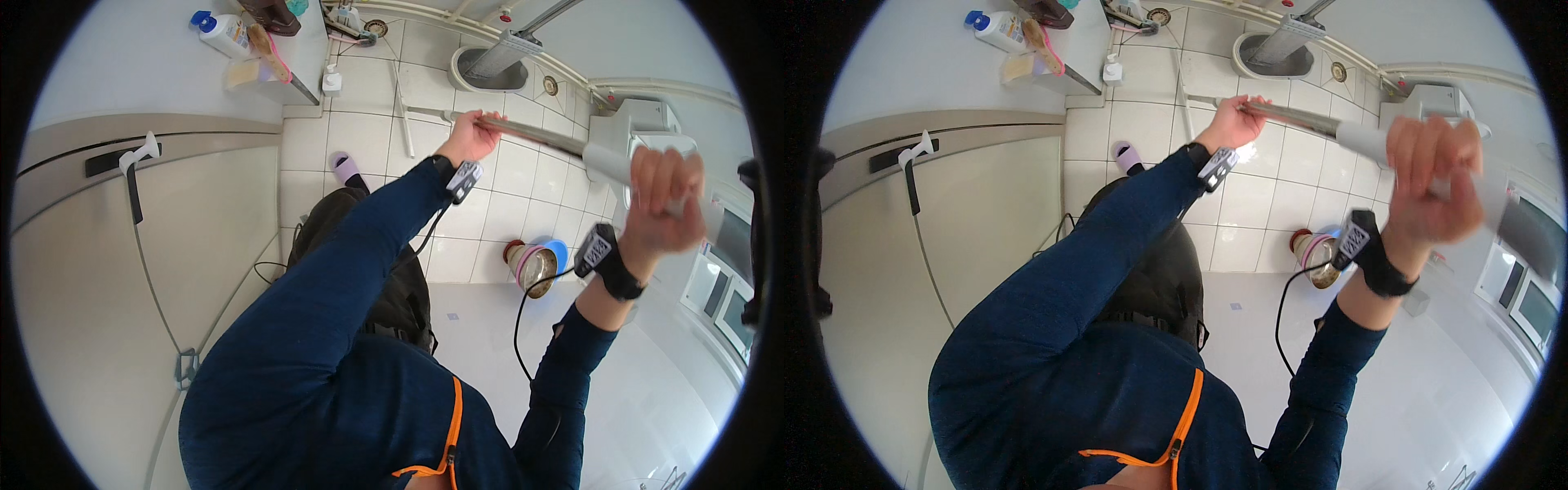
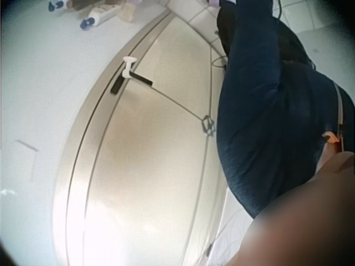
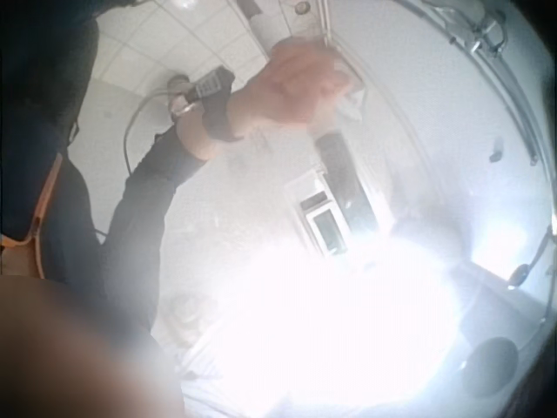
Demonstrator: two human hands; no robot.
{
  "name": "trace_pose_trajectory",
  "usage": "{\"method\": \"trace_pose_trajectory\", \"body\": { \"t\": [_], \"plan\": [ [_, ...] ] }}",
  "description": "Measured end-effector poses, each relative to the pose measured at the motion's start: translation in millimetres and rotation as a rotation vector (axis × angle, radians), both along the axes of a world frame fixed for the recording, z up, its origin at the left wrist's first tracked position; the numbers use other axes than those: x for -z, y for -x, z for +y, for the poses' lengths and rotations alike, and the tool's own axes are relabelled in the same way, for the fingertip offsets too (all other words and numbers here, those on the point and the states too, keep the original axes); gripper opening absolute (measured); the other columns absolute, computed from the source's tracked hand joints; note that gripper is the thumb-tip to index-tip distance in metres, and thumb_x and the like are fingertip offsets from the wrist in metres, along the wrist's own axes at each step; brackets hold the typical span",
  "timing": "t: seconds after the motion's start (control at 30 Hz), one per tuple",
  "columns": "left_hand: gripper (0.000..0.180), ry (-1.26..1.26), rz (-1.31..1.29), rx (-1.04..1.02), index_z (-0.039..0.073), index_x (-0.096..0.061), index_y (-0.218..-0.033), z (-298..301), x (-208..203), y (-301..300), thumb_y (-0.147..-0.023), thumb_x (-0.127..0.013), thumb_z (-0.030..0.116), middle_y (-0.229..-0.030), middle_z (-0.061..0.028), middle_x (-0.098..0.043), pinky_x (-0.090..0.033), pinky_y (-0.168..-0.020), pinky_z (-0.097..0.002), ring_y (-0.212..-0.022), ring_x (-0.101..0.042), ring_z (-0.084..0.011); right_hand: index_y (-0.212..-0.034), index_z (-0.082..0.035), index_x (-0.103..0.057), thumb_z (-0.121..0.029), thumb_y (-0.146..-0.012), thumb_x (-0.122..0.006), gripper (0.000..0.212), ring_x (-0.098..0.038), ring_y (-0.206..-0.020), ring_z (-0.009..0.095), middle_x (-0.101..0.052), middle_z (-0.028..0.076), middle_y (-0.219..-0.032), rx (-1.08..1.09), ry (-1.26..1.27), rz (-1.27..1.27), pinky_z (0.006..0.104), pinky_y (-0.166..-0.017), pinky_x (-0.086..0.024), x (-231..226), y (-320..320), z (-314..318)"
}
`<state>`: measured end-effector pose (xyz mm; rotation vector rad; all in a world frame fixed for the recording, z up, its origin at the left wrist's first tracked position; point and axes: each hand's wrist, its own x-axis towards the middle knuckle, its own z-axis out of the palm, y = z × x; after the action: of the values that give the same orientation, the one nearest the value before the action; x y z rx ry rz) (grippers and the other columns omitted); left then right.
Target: The person assembles a mop by attaching a white handle to a metal shaft and then connects a mop head. They rinse the mop head under running water from a shower head, then pour water from a bucket into the toilet. The person continues assembling and adjusting the mop components before exiting the bathroom.
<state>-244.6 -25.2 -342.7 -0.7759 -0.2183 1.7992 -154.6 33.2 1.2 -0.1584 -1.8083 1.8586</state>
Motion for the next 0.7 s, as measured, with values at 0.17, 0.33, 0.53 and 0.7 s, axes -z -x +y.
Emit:
{"method": "trace_pose_trajectory", "body": {
  "t": [0.17,0.33,0.53,0.7],
  "plan": [
    [0.022,0.05,-0.054,0.419,-0.009,-0.046,-0.097,-38,-27,-50,-0.084,-0.04,0.007,-0.103,-0.0209,-0.058,-0.049,-0.095,-0.0398,-0.096,-0.061,-0.0287,-0.08,-0.016,-0.046,-0.038,-0.072,-0.065,0.031,-0.049,-0.04,0.007,-0.047,-0.01,-0.051,-0.459,-0.14,-0.008,0.0233,-0.062,-0.042,-44,-48,-8],
    [0.018,0.217,-0.204,0.56,-0.009,-0.046,-0.098,-36,-25,-81,-0.084,-0.041,0.003,-0.089,-0.0128,-0.054,-0.053,-0.075,-0.0308,-0.075,-0.056,-0.0203,-0.079,-0.014,-0.043,-0.031,-0.083,-0.061,0.025,-0.039,-0.06,0.012,-0.035,-0.001,-0.062,0.554,0.034,0.007,0.0281,-0.062,-0.034,-55,-59,-63],
    [0.01,0.332,-0.195,0.43,-0.003,-0.048,-0.086,-22,2,-80,-0.092,-0.046,0.005,-0.081,-0.0077,-0.054,-0.053,-0.068,-0.026,-0.067,-0.054,-0.0154,-0.067,-0.012,-0.037,-0.026,-0.092,-0.048,0.03,-0.026,-0.048,0.009,-0.029,-0.002,-0.055,0.616,-0.056,0.109,0.0263,-0.049,-0.024,-18,-8,-65],
    [0.008,0.268,-0.113,0.31,0.0,-0.049,-0.085,9,14,-32,-0.091,-0.047,0.005,-0.079,-0.0078,-0.055,-0.054,-0.073,-0.029,-0.074,-0.058,-0.019,-0.062,-0.013,-0.034,-0.025,-0.09,-0.049,0.034,-0.026,-0.046,0.009,-0.028,-0.002,-0.052,0.631,-0.086,0.063,0.0258,-0.048,-0.023,-21,57,-34]
  ]
}}
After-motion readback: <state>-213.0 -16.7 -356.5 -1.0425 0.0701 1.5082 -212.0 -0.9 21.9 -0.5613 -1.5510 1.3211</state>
